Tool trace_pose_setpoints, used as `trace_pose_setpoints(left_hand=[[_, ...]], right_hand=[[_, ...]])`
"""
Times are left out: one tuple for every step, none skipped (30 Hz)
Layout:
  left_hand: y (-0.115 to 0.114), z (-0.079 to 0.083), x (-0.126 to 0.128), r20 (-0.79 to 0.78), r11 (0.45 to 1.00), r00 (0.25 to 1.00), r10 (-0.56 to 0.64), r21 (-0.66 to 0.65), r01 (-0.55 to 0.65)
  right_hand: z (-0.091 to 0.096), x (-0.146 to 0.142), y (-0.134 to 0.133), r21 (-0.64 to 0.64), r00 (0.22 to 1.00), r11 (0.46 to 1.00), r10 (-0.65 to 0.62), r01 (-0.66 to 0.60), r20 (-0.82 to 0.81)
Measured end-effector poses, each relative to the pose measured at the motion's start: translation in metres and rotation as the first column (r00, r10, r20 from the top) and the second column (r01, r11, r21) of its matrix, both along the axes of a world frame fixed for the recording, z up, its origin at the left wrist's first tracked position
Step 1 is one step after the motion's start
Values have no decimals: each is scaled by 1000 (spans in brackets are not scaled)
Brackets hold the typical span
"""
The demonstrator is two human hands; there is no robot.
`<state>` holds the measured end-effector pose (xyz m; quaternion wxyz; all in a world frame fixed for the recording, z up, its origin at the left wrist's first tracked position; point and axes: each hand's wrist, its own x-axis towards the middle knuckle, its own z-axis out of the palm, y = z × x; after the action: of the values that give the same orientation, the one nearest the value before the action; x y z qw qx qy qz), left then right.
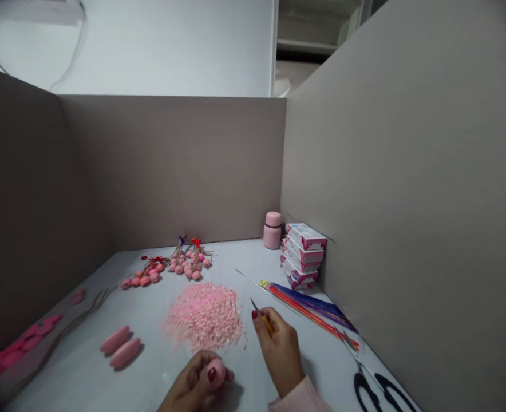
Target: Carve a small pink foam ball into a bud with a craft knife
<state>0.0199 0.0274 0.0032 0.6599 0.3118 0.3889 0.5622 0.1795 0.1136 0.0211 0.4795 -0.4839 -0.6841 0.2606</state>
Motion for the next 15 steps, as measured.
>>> trace_pose_setpoints(left_hand=[[1,3,-3,14,999,1000,23,-39,-22],[2,6,-6,35,996,998,53,-76,-50],[2,9,-8,63,990,993,96,-112,-88],[3,10,-11,99,980,985,144,-153,-128],[3,11,-12,139,967,972,192,-198,-163],[3,11,-14,171,952,958,233,-243,-188],[3,10,-15,193,939,946,262,-278,-203],[2,10,-16,209,931,936,282,-295,-214],[2,9,-16,221,929,931,292,-299,-220],[1,9,-17,234,930,928,292,-295,-218],[1,9,-17,248,934,926,285,-288,-210],[0,10,-17,265,940,925,272,-280,-196],[0,10,-18,281,947,926,253,-267,-177],[0,11,-18,296,955,927,231,-252,-157],[0,11,-18,307,961,929,210,-238,-138]], right_hand=[[0,0,0,15,1000,1000,-2,2,3],[0,0,-1,30,1000,1000,2,-3,20],[0,-1,-4,44,999,999,16,-18,47],[0,-3,-7,56,996,998,35,-40,79],[1,-5,-11,73,992,995,60,-68,108],[2,-7,-14,94,988,991,84,-97,133],[3,-10,-18,115,982,985,108,-127,156],[4,-12,-22,134,975,979,129,-154,179],[5,-14,-25,148,968,973,148,-180,205],[6,-15,-27,154,958,967,162,-202,235],[7,-16,-29,152,947,963,176,-222,268],[8,-17,-32,143,935,960,188,-239,302],[9,-18,-34,130,921,957,203,-258,333],[9,-18,-35,116,904,953,222,-280,365],[8,-19,-37,103,886,947,242,-304,397]])
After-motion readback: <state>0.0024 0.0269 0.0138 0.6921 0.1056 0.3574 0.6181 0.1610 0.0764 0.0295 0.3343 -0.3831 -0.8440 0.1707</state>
